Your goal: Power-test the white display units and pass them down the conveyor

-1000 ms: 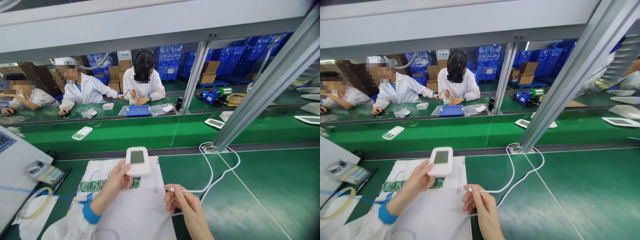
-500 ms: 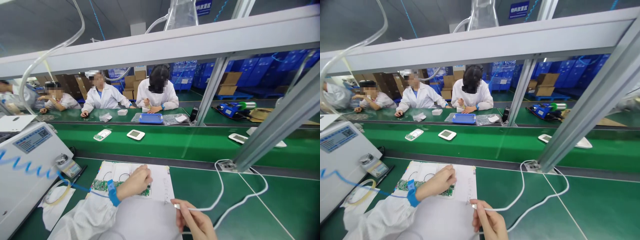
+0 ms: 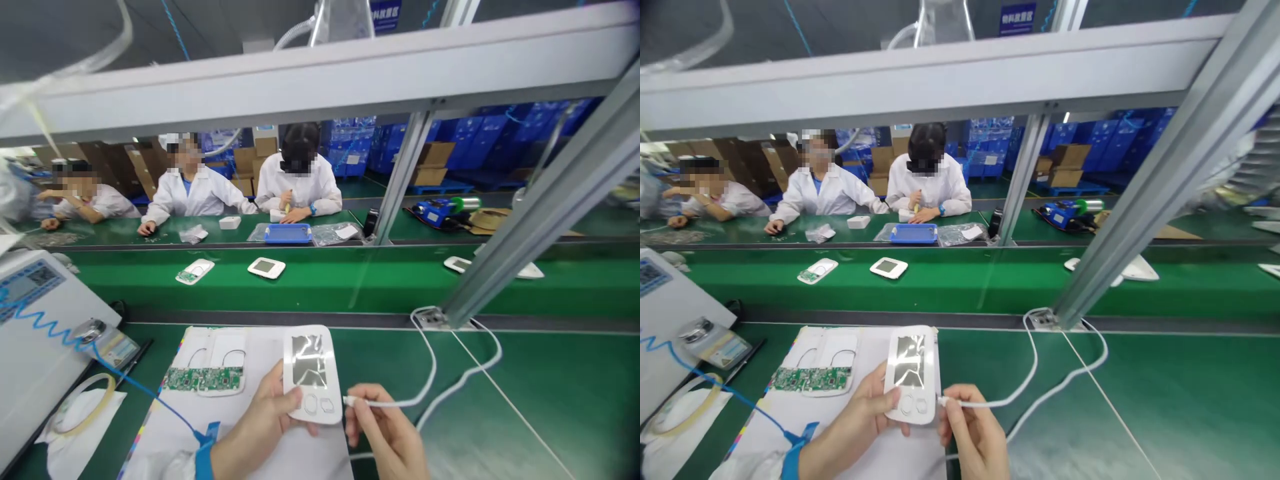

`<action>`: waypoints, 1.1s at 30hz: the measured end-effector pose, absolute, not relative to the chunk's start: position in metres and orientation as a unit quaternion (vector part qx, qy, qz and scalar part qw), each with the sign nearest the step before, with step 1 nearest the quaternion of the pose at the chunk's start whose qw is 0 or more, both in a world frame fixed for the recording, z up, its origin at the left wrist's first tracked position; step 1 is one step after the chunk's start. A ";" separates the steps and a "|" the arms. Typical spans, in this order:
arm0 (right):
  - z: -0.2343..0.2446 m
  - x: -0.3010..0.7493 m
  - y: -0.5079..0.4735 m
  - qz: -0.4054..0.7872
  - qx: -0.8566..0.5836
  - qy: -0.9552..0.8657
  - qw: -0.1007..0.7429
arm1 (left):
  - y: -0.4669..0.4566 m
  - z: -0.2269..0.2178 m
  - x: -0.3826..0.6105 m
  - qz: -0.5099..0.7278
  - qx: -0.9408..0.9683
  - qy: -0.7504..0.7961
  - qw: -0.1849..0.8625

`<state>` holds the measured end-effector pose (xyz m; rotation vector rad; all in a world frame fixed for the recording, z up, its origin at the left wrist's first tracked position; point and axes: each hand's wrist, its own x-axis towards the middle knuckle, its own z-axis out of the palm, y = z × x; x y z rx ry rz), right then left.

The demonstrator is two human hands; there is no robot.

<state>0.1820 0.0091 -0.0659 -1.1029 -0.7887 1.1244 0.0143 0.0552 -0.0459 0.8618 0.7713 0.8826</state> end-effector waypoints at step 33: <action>-0.064 0.192 0.010 0.469 -0.508 -0.403 0.599 | 0.061 -0.038 0.012 0.379 0.363 0.337 0.782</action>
